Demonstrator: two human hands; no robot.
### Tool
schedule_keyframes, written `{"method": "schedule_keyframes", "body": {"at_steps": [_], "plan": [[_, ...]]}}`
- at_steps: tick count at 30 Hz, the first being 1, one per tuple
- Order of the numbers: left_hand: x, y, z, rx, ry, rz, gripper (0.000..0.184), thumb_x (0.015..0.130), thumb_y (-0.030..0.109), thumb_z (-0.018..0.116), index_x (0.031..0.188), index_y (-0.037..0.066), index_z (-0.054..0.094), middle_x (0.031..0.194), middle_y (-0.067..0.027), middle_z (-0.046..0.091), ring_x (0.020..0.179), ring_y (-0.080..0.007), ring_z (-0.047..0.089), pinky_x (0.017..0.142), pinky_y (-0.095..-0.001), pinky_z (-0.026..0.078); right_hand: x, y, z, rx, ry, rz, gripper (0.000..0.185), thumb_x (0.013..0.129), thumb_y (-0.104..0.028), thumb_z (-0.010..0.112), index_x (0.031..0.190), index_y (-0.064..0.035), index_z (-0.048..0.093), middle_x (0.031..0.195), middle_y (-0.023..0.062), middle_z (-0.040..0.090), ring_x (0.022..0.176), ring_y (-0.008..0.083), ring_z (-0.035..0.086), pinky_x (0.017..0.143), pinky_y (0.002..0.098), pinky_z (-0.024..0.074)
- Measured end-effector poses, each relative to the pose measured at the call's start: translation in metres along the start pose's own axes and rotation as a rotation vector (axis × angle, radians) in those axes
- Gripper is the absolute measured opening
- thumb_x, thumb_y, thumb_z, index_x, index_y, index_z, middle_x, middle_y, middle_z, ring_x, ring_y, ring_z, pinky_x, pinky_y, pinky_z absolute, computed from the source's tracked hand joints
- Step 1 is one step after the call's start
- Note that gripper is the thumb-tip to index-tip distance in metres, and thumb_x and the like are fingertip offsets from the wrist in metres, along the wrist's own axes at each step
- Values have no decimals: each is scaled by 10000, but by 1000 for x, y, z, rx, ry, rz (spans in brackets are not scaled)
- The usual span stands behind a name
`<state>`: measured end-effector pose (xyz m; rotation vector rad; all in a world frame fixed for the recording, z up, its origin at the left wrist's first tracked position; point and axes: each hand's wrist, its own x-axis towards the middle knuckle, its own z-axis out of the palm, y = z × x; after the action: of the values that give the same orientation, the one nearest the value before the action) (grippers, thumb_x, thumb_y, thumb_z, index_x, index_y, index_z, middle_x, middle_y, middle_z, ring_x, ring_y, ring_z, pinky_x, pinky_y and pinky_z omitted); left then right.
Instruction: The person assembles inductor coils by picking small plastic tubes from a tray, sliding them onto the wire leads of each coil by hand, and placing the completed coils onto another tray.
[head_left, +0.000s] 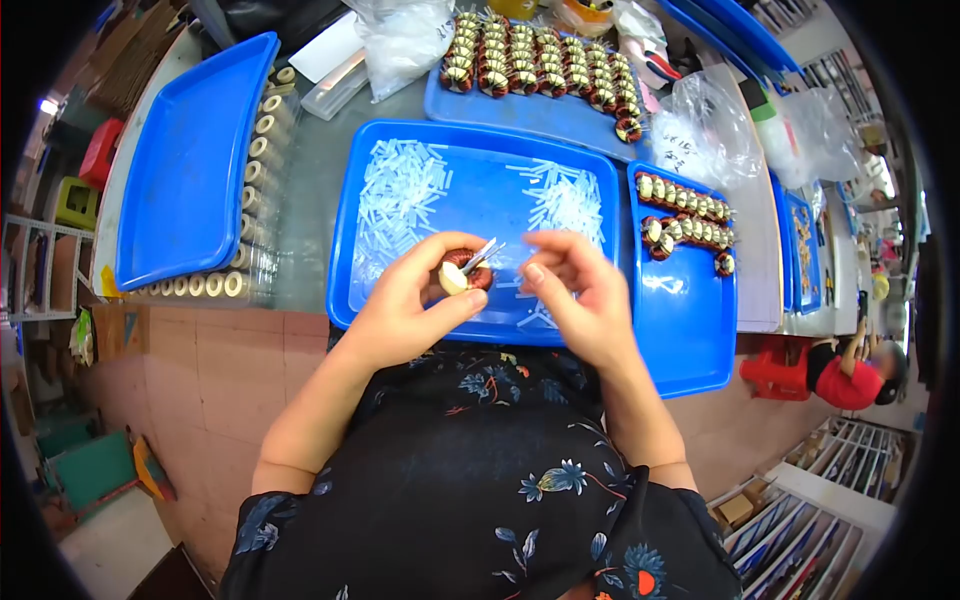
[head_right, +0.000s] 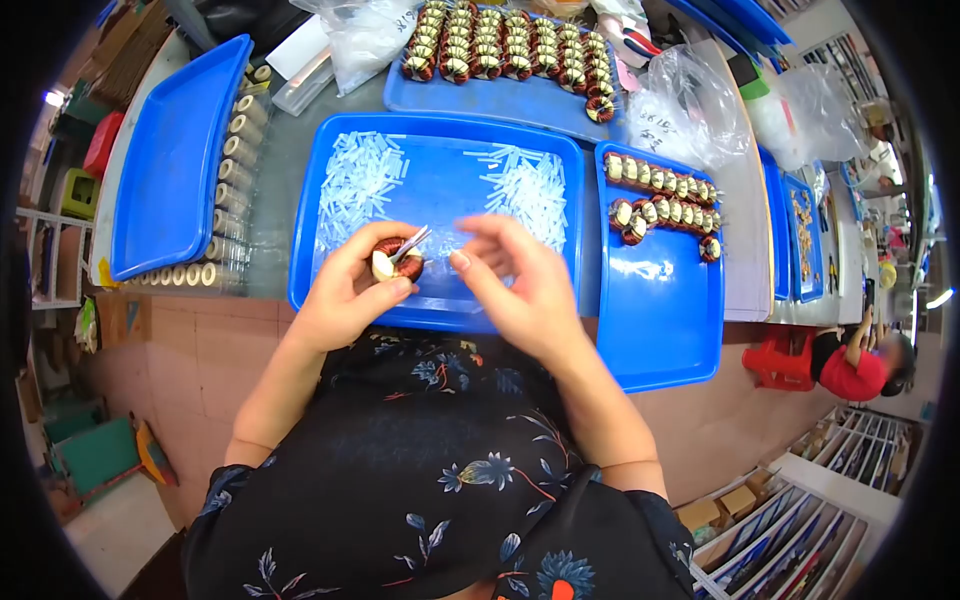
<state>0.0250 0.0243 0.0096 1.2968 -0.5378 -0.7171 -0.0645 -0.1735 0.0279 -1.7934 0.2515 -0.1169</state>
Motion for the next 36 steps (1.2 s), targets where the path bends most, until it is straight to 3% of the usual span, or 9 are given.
{"method": "schedule_keyframes", "body": {"at_steps": [1,6,11,12,16,19,25,32,36], "plan": [[-2,-1,-4,-39,-40,-52,375,904,87,672,1238,11,520,1083,-70,590,941,-113,598,825,-287,525,5,-6,-5,-106,39,-233,284,881,-78,697,1157,-31,645,967,87,670,840,156,666,710,308,553],[-2,-8,1,-189,-205,-187,336,900,100,672,1186,26,511,1015,-60,585,854,-104,604,729,-265,522,20,-20,-16,-552,-210,-771,224,805,-105,740,1019,-76,681,902,64,639,794,237,654,638,333,536],[-3,-1,14,249,-87,-45,337,801,122,797,1041,49,573,851,-3,597,761,-90,585,661,-267,490,11,-29,-14,-710,-283,-784,225,748,-87,757,968,-96,710,854,54,640,750,243,647,636,349,527],[-2,0,18,328,-47,5,293,769,135,811,946,52,592,796,-26,603,726,-112,589,640,-287,474,10,-30,-15,-731,-305,-786,220,747,-91,749,963,-99,708,852,55,639,754,244,649,638,349,529],[-2,7,22,466,-59,40,278,720,137,799,863,47,578,756,-94,617,678,-195,602,611,-317,469,15,-36,-23,-695,-447,-743,234,729,-97,723,962,-109,701,857,57,638,763,250,653,642,351,536],[-6,12,21,566,-53,37,275,712,131,798,858,50,580,759,-101,627,667,-225,621,604,-337,480,17,-31,-19,-566,-441,-730,262,710,-99,720,970,-119,695,866,55,636,767,261,651,632,355,535],[-7,11,16,735,2,358,274,674,110,791,845,52,585,754,-113,637,666,-300,641,593,-374,504,-19,-42,-2,-833,-266,-881,215,738,-137,634,925,-33,618,819,56,546,741,216,606,583,339,511],[-8,11,15,698,-21,237,281,658,108,788,861,55,601,770,-108,647,697,-284,662,611,-359,525,-20,-27,5,-696,-152,-809,207,733,-95,655,931,-55,608,784,61,540,703,234,602,584,352,499],[-13,-9,15,713,-43,264,335,658,128,825,899,46,608,783,-111,645,704,-255,658,640,-335,522,-23,-26,-2,-663,-319,-630,167,776,-93,659,935,-44,643,816,89,596,747,262,635,628,367,514]]}}
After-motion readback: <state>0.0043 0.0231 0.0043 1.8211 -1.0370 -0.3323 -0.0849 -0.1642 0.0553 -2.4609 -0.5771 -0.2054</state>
